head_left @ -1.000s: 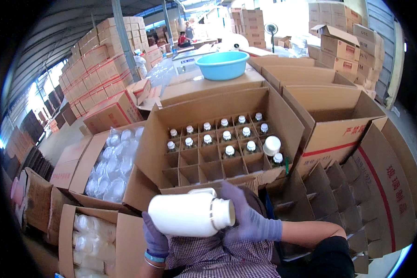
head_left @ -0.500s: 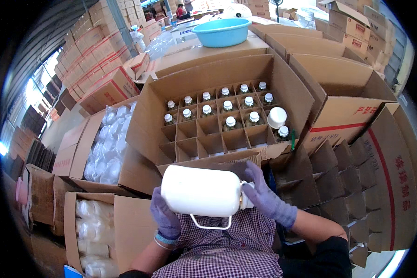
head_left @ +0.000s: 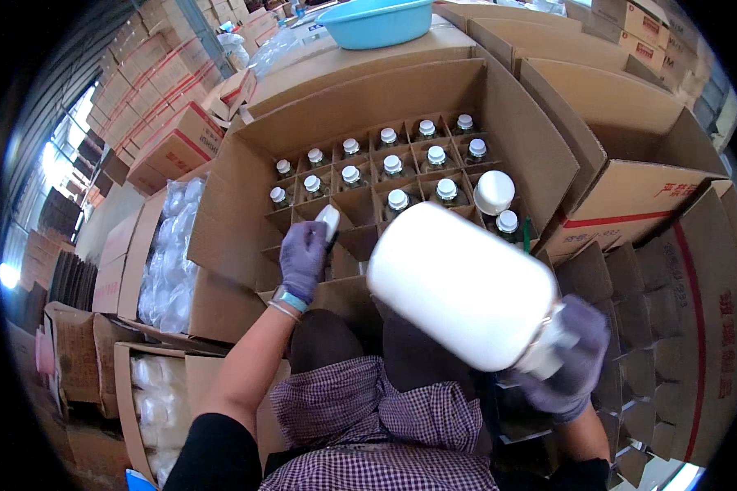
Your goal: The person repeatedly picks up white thermos bottles, places them into plastic bags, and sets the bagged bottles into a cardboard box with dividers. The person also handles bottle caps and occasionally uses a green tool to assist with the process.
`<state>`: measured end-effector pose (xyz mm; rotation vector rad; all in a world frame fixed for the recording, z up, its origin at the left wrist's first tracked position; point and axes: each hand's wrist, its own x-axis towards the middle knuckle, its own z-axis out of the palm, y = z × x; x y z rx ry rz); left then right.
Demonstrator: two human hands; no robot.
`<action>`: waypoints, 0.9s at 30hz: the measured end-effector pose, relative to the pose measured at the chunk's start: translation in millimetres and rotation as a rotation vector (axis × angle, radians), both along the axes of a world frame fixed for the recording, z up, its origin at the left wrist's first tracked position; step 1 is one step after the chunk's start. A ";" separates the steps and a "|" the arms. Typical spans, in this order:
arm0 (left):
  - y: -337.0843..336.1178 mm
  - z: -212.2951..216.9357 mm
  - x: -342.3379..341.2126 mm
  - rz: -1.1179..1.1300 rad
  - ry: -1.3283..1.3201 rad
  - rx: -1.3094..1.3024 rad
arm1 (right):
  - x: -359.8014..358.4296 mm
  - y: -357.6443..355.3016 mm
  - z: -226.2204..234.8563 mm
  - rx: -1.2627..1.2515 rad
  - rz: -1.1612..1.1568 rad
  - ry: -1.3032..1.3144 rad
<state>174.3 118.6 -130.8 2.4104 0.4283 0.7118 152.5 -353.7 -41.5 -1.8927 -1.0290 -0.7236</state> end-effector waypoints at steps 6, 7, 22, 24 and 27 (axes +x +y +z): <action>-32.0 -10.5 24.7 -0.153 0.272 0.719 | 18.1 -49.4 -42.6 0.262 -0.311 0.270; -44.4 0.1 40.3 -0.123 0.188 0.705 | 17.4 -51.7 -48.2 0.284 -0.341 0.304; -49.5 44.2 149.5 -0.310 0.279 0.419 | 16.2 -40.9 -25.7 0.381 -0.394 0.420; -54.5 118.4 90.6 -0.297 0.116 0.439 | 12.0 -46.1 -20.7 0.454 -0.433 0.429; -53.7 191.9 -12.5 -0.269 0.003 0.419 | 6.4 -28.5 -8.1 0.674 -0.336 0.540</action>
